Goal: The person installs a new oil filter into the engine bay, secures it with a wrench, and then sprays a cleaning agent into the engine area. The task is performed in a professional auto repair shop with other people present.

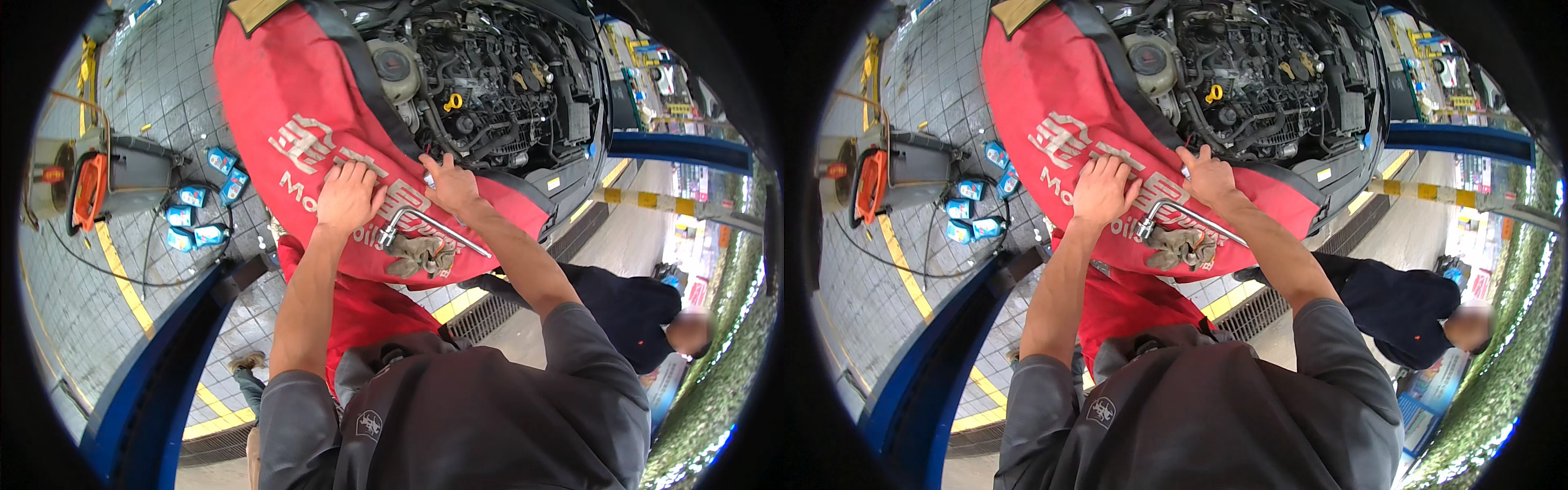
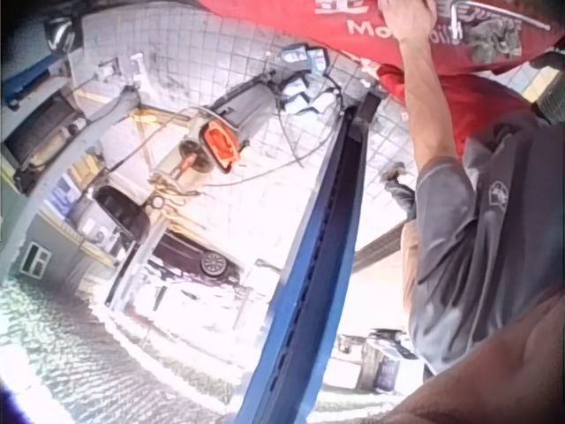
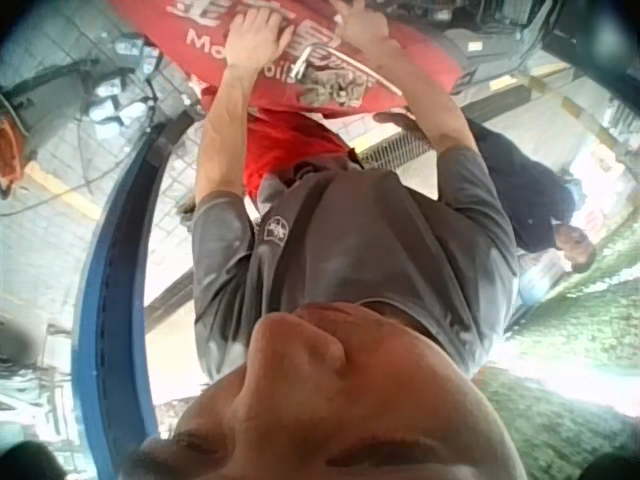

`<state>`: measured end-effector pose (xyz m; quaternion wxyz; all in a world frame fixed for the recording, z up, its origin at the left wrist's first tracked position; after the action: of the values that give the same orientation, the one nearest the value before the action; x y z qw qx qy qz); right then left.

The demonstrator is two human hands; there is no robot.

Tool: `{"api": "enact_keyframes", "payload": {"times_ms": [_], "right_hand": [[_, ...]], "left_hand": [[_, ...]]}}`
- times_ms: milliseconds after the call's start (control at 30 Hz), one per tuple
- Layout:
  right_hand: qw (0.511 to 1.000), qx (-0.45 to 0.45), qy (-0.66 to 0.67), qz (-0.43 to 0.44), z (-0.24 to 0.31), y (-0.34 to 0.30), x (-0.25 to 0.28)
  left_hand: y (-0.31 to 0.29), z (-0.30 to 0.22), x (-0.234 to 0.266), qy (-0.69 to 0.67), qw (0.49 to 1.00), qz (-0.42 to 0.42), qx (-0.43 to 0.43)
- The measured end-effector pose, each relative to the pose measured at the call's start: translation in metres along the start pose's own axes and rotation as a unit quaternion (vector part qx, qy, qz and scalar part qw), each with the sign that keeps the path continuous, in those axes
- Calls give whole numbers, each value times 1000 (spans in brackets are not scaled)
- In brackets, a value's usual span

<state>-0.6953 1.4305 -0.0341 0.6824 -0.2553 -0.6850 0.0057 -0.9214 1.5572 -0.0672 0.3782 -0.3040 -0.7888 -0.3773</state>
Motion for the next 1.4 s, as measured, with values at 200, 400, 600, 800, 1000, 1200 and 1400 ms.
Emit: {"api": "enact_keyframes", "payload": {"times_ms": [200,400,600,800,1000,1200,1400], "right_hand": [[999,-8,-29,38,1,5,7],[998,1,-35,49,-5,8,8],[997,-4,-41,65,-14,1,6],[994,17,-73,81,-19,5,1],[993,37,-79,80,-26,4,0],[992,33,-76,100,-31,4,1],[993,23,-52,103,-35,-5,4]], "left_hand": [[-4,3,-2,-36,999,-13,13],[-6,5,-3,-46,998,-31,19],[-7,6,-6,-49,997,-54,11],[-7,7,-7,-46,997,-53,11],[-7,7,-7,-50,998,-34,16],[-6,7,-6,-48,998,-47,13],[-7,6,-6,-52,997,-48,17]]}}
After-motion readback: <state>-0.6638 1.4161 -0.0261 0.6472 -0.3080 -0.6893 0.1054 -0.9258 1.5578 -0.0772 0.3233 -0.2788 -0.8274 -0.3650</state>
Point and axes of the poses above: each hand's wrist, its own y-axis towards the middle knuckle, its own x-axis out of the back of the hand, z = x × y, the point moved 2 cm from there along y, towards the middle knuckle, and after that the axes turned 5 degrees about -z, right-handed, at the moved point
